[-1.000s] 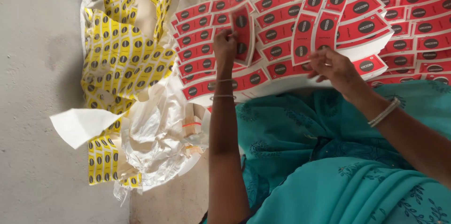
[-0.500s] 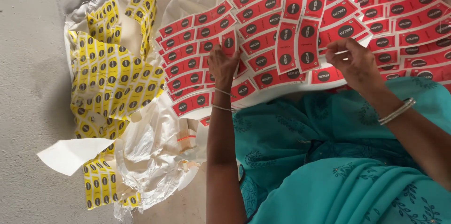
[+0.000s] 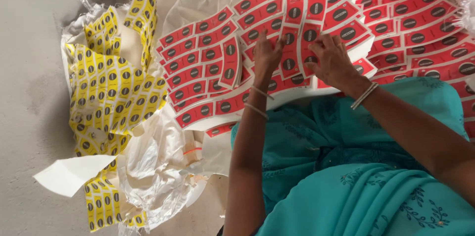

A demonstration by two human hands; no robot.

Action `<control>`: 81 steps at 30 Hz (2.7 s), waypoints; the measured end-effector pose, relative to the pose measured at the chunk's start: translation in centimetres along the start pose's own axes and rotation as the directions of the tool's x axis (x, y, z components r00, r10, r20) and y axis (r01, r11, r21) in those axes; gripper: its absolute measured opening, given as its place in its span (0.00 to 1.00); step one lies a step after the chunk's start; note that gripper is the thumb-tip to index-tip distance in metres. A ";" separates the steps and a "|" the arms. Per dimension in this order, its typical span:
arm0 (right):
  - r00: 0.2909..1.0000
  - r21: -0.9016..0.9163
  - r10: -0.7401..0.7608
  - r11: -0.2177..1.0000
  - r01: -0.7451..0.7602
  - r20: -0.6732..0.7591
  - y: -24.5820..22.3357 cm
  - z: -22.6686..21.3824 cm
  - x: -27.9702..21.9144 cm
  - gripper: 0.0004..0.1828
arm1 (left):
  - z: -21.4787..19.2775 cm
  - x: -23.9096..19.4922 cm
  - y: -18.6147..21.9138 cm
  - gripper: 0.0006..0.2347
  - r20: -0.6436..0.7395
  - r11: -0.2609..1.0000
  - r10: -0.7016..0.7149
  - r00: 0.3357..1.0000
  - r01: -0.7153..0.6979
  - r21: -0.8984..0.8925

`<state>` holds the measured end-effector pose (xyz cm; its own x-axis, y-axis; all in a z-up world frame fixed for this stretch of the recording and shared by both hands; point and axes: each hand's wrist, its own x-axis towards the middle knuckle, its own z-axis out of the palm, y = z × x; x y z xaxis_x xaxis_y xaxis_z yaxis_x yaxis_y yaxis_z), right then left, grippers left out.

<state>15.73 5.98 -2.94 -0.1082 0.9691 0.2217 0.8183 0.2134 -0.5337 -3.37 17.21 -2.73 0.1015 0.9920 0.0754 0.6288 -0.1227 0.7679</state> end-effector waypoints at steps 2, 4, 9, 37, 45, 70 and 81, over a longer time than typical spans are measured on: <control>1.000 0.007 0.006 1.000 -0.005 -0.009 0.4 0.1 0.2 0.32 | 1.6 1.8 0.8 0.30 0.044 0.990 -0.106 0.993 0.110 -0.092; 0.999 0.030 -0.039 0.999 0.040 -0.038 1.1 0.2 0.0 0.31 | 2.6 3.0 0.3 0.26 0.022 0.985 -0.075 0.997 0.077 -0.156; 0.990 0.327 0.009 0.944 0.037 -0.138 3.5 0.1 -0.1 0.29 | 4.3 5.3 -1.1 0.17 0.159 0.939 0.061 0.985 -0.002 -0.345; 0.891 0.955 0.450 0.230 -0.189 0.068 3.8 1.4 -1.4 0.22 | 2.2 -9.1 2.9 0.15 -0.047 0.932 0.113 0.992 -0.123 -0.340; 0.793 0.825 0.428 0.164 -0.540 0.434 4.8 -1.8 -0.2 0.24 | -0.9 -10.8 2.1 0.15 0.192 0.891 0.319 0.928 -0.224 -0.396; 0.886 0.145 -0.284 0.958 0.246 0.368 -0.6 -15.0 -7.2 0.19 | -4.3 -13.0 6.6 0.11 0.179 -0.210 0.193 0.965 0.219 -0.953; 0.926 0.718 -0.022 0.638 -0.277 0.376 -6.7 -9.0 -3.3 0.08 | -1.6 -13.2 7.4 0.13 0.099 0.078 0.099 0.990 0.092 -0.993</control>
<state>15.69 0.21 7.28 -0.3303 0.9396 -0.0898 0.1466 -0.0430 -0.9883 -1.33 3.24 2.98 0.2391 0.9671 0.0875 -0.7070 0.1116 0.6983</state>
